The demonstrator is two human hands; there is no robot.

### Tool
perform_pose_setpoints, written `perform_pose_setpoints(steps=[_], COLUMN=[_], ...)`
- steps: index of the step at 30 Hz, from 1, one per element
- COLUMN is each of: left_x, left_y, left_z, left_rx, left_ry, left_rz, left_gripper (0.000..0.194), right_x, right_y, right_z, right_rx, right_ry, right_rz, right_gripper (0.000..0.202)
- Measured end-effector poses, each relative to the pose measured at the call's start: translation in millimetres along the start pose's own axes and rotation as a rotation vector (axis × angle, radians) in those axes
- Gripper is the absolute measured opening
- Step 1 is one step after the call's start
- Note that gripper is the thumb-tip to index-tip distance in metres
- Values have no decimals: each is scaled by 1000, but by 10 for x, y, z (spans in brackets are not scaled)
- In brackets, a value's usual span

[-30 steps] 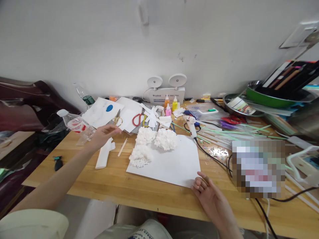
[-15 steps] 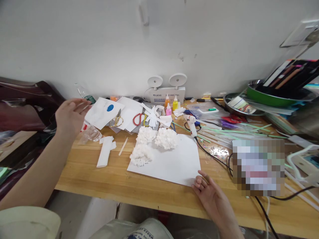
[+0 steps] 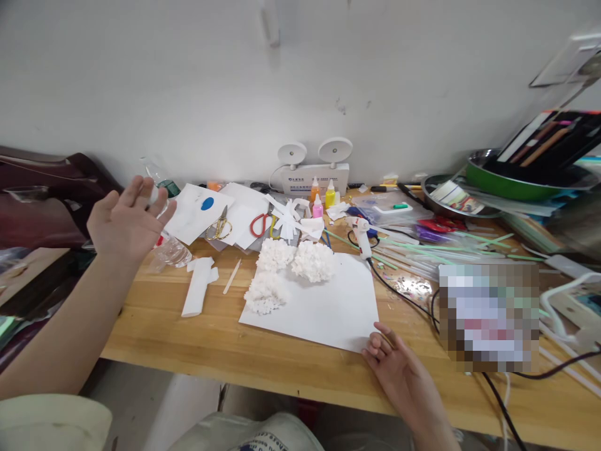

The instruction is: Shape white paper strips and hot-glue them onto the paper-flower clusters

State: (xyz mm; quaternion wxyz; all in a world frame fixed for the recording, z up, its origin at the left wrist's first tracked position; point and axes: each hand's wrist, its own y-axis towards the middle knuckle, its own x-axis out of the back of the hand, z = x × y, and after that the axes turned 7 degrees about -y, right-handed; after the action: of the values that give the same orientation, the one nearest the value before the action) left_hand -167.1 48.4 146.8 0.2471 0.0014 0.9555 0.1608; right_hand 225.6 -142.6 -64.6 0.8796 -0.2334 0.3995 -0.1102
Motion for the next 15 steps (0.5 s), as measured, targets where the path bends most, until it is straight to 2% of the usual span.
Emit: perform_pose_setpoints(steps=[2, 4, 7, 10, 12, 15], left_x=[-36, -49, 8, 180, 334, 512], left_y=[-76, -143, -257, -388, -458, -508], left_z=[35, 90, 230, 400, 494, 580], left_rx=[112, 201, 277, 328, 346, 383], left_ry=[-27, 79, 566, 1117, 1316, 1438], left_rz=[26, 89, 288, 615, 782, 886], left_gripper=[33, 35, 43, 47, 40, 19], right_x=[-4, -10, -18, -22, -25, -35], right_y=[1, 3, 6, 4, 1, -2], right_z=[0, 1, -2, -5, -4, 1], right_rx=[-1, 8, 23, 23, 16, 7], right_ry=[-12, -21, -11, 12, 29, 40], right_rz=[1, -7, -7, -2, -9, -18], right_gripper=[26, 26, 26, 25, 26, 27])
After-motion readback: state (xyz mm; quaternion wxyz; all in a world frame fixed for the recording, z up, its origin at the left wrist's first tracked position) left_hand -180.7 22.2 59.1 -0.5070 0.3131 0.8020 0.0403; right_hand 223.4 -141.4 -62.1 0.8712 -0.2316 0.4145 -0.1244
